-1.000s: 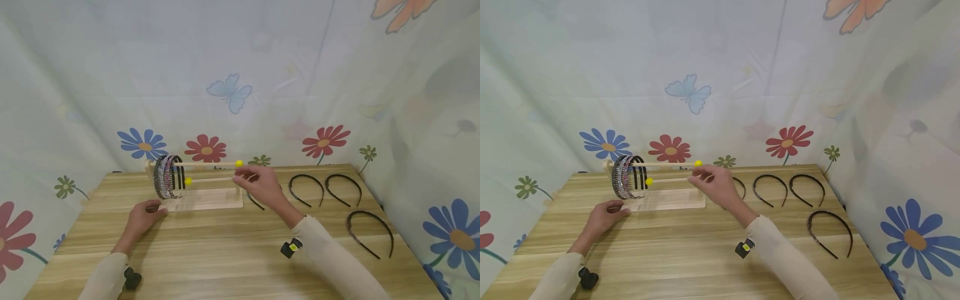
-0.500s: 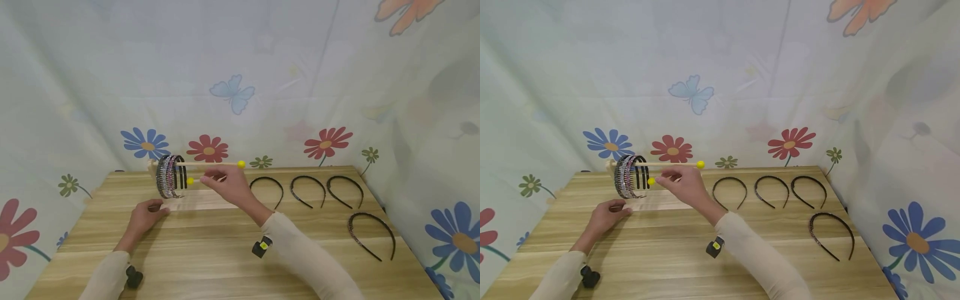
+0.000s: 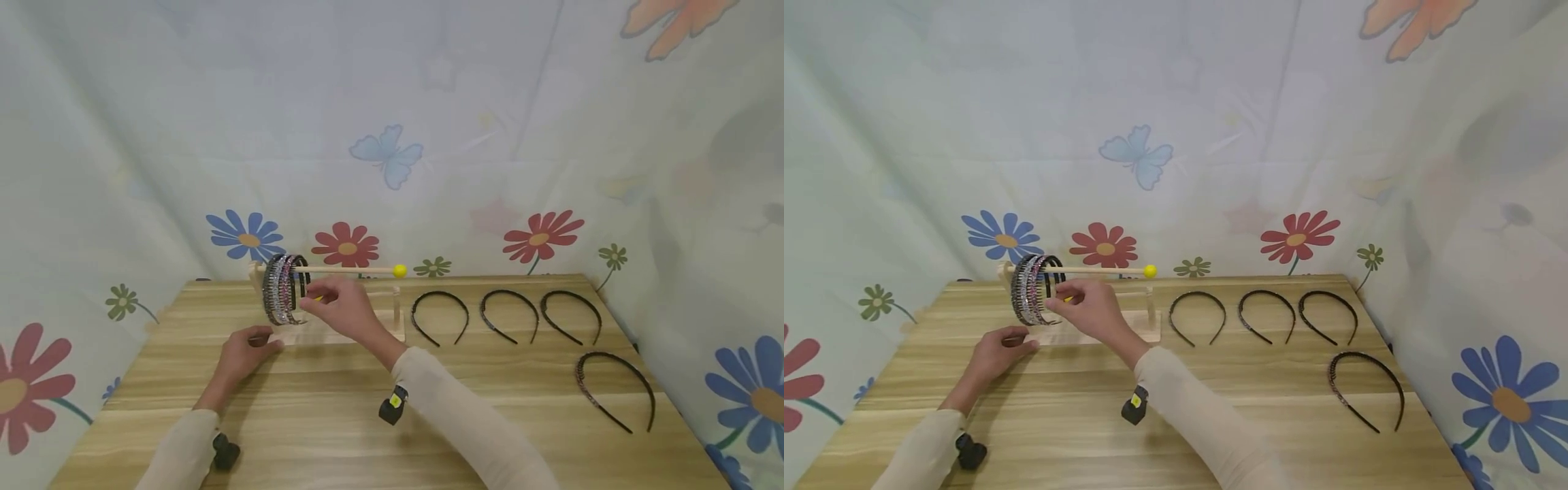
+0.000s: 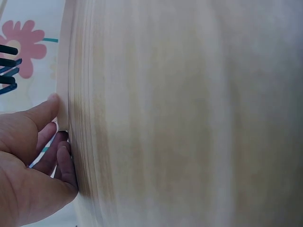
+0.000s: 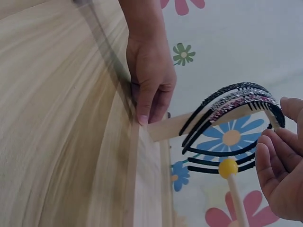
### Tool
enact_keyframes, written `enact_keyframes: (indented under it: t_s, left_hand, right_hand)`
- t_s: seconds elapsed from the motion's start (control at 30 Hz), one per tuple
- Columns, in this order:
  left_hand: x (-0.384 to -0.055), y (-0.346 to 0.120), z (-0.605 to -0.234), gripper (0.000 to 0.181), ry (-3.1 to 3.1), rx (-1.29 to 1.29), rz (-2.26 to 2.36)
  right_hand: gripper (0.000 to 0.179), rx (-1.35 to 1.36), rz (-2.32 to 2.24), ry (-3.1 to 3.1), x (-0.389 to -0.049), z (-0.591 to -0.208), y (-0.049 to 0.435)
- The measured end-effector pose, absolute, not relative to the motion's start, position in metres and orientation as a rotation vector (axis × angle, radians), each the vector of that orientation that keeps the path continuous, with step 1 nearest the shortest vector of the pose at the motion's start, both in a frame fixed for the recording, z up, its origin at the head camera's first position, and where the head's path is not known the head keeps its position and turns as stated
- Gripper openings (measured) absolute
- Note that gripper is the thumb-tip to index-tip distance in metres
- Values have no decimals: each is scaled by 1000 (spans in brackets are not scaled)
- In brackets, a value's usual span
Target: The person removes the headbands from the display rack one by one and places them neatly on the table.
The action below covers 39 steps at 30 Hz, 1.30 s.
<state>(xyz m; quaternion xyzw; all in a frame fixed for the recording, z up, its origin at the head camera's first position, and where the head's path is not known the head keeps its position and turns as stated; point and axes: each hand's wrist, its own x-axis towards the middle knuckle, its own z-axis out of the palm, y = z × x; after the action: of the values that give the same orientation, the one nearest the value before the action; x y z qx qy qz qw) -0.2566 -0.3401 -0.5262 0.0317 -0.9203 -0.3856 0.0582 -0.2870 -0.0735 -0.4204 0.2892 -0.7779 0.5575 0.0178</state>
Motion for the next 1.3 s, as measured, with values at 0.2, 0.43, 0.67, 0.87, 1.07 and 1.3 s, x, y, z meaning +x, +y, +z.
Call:
enact_keyframes:
  t_s: [0.2,0.43,0.67,0.87,1.07,1.3]
  left_hand:
    - [-256,-337,-526,51,-2790,95,-1160]
    - [-254,-336,-524,52,-2790,90,-1168]
    - [-254,-335,-522,53,-2798,114,-1166]
    - [-253,-335,-521,52,-2802,109,-1171]
    - [-253,-333,-520,51,-2800,116,-1173]
    - [-254,-335,-522,52,-2819,147,-1157]
  right_hand:
    - [34,915,1804,-2404,-283,-426,-87]
    - [40,875,1847,-2418,-281,-426,-101]
    - [36,855,1837,-2424,-280,-426,-107]
    - [27,827,1871,-2417,-278,-425,-107]
    - [22,801,1816,-2453,-278,-421,-104]
    - [20,765,1727,-2502,-281,-417,-99]
